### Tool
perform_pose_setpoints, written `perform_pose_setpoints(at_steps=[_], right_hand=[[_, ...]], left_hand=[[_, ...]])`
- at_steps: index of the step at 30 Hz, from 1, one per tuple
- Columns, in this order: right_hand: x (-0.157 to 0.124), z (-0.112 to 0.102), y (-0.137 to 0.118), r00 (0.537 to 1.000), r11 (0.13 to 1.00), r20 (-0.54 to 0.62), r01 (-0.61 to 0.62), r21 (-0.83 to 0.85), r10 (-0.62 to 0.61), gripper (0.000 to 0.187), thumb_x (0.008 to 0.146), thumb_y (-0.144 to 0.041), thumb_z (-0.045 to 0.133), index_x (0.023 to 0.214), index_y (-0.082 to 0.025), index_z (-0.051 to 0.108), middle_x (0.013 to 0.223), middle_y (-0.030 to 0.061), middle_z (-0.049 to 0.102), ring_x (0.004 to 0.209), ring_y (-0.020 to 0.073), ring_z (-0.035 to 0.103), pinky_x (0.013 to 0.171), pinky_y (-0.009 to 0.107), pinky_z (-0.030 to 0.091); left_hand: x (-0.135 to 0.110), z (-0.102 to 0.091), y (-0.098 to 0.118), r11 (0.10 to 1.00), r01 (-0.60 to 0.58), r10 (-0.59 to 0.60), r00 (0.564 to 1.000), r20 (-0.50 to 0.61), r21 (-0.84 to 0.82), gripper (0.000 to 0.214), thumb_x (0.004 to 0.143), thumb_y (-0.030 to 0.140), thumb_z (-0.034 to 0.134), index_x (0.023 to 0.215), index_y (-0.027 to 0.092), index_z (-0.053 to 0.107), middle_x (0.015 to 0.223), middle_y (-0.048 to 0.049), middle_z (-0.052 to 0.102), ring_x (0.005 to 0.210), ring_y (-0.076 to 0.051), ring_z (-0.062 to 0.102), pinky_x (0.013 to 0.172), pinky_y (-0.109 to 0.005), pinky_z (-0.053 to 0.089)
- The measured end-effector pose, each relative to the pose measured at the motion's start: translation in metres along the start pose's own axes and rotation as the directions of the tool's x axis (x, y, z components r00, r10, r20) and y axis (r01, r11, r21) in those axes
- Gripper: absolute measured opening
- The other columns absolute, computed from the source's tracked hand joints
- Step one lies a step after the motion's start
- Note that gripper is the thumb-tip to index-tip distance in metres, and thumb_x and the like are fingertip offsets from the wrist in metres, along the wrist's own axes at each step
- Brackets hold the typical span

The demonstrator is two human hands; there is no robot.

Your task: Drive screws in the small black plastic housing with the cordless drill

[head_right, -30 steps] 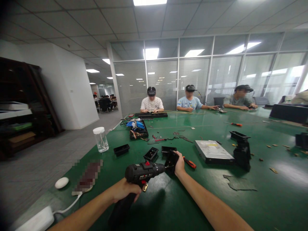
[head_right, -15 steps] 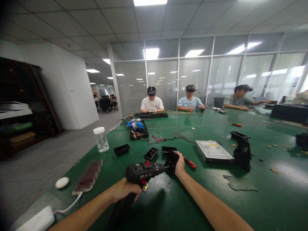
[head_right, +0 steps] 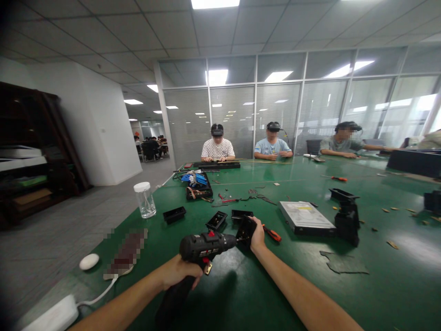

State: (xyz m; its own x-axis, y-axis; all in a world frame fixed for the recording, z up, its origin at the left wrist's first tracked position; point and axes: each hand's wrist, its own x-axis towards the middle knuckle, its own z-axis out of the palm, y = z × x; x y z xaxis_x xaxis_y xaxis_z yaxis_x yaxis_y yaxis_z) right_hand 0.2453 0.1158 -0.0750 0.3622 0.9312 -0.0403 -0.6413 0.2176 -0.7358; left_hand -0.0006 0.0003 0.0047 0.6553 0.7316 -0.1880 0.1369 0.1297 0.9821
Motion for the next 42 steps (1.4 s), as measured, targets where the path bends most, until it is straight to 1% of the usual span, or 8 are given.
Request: perform_pose_setpoints(at_steps=[5, 10, 13, 18, 25, 31, 34, 42], right_hand=[[-0.001, 0.001, 0.0, 1.0, 1.0, -0.004, 0.009, -0.019, -0.009, 0.023, 0.066, -0.041, 0.05, 0.07, -0.021, 0.061, 0.056, -0.0034, 0.061, 0.053, 0.0171, 0.056, 0.053, 0.03, 0.043], [0.0, 0.0, 0.001, 1.0, 1.0, -0.002, 0.03, -0.01, -0.03, 0.022, 0.066, -0.04, 0.051, 0.07, -0.022, 0.061, 0.057, -0.0031, 0.061, 0.053, 0.0169, 0.056, 0.052, 0.03, 0.043], [0.003, -0.002, 0.002, 1.0, 1.0, 0.014, 0.004, -0.004, -0.004, 0.023, 0.066, -0.041, 0.05, 0.071, -0.021, 0.061, 0.057, -0.0033, 0.06, 0.052, 0.0163, 0.055, 0.051, 0.029, 0.043], [0.008, -0.005, 0.004, 1.0, 0.999, 0.001, -0.029, 0.033, 0.029, 0.022, 0.066, -0.038, 0.05, 0.073, -0.021, 0.062, 0.059, -0.0035, 0.061, 0.053, 0.0153, 0.055, 0.053, 0.028, 0.043], [0.007, -0.005, 0.004, 0.999, 0.999, -0.001, -0.041, 0.016, 0.041, 0.022, 0.065, -0.04, 0.05, 0.072, -0.021, 0.06, 0.059, -0.0035, 0.061, 0.053, 0.0159, 0.056, 0.053, 0.029, 0.043], [0.006, -0.004, 0.002, 0.997, 0.996, 0.003, -0.077, 0.042, 0.077, 0.022, 0.065, -0.039, 0.051, 0.073, -0.021, 0.06, 0.056, -0.0036, 0.06, 0.049, 0.0161, 0.054, 0.048, 0.029, 0.041], [0.006, -0.004, 0.003, 0.996, 0.994, 0.017, -0.086, 0.07, 0.085, 0.021, 0.065, -0.038, 0.051, 0.072, -0.021, 0.06, 0.057, -0.0037, 0.06, 0.05, 0.0154, 0.054, 0.049, 0.028, 0.042], [0.006, -0.004, 0.003, 0.999, 0.997, 0.023, -0.051, 0.059, 0.049, 0.021, 0.066, -0.039, 0.051, 0.072, -0.021, 0.06, 0.059, -0.004, 0.061, 0.051, 0.0151, 0.055, 0.05, 0.028, 0.042]], left_hand=[[0.002, 0.0, -0.001, 1.0, 0.014, -0.014, 1.0, -0.014, 0.001, 0.018, 0.055, 0.011, 0.049, 0.072, 0.011, 0.058, 0.052, 0.0026, 0.05, 0.044, -0.01, 0.047, 0.045, -0.022, 0.035], [0.0, 0.001, 0.002, 1.0, -0.004, 0.004, 1.0, -0.005, -0.007, 0.017, 0.055, 0.011, 0.05, 0.07, 0.012, 0.058, 0.052, 0.0027, 0.051, 0.043, -0.009, 0.046, 0.045, -0.022, 0.035], [-0.002, 0.003, 0.007, 1.0, 0.017, -0.017, 1.0, -0.014, -0.005, 0.012, 0.055, 0.011, 0.049, 0.064, 0.012, 0.056, 0.049, 0.0032, 0.049, 0.042, -0.009, 0.046, 0.044, -0.021, 0.034], [-0.004, 0.005, 0.01, 0.999, 0.03, -0.029, 0.999, -0.034, 0.011, 0.007, 0.055, 0.01, 0.049, 0.058, 0.013, 0.054, 0.048, 0.0033, 0.05, 0.043, -0.009, 0.046, 0.046, -0.022, 0.035], [-0.001, 0.003, 0.004, 1.0, -0.001, 0.001, 1.0, -0.022, 0.005, 0.012, 0.055, 0.011, 0.049, 0.065, 0.013, 0.056, 0.05, 0.0031, 0.05, 0.044, -0.009, 0.046, 0.045, -0.022, 0.036], [-0.002, 0.002, 0.004, 1.0, 0.002, -0.001, 1.0, -0.022, 0.012, 0.011, 0.057, 0.012, 0.049, 0.065, 0.012, 0.057, 0.049, 0.0029, 0.05, 0.044, -0.009, 0.046, 0.046, -0.022, 0.035], [-0.002, 0.003, 0.005, 1.0, 0.01, -0.009, 1.0, -0.025, 0.019, 0.01, 0.055, 0.011, 0.049, 0.063, 0.012, 0.057, 0.048, 0.0028, 0.049, 0.043, -0.009, 0.045, 0.045, -0.022, 0.034], [-0.001, 0.003, 0.004, 1.0, 0.006, -0.006, 1.0, -0.016, -0.009, 0.016, 0.055, 0.01, 0.049, 0.067, 0.011, 0.058, 0.048, 0.0028, 0.05, 0.043, -0.01, 0.046, 0.045, -0.022, 0.035]])
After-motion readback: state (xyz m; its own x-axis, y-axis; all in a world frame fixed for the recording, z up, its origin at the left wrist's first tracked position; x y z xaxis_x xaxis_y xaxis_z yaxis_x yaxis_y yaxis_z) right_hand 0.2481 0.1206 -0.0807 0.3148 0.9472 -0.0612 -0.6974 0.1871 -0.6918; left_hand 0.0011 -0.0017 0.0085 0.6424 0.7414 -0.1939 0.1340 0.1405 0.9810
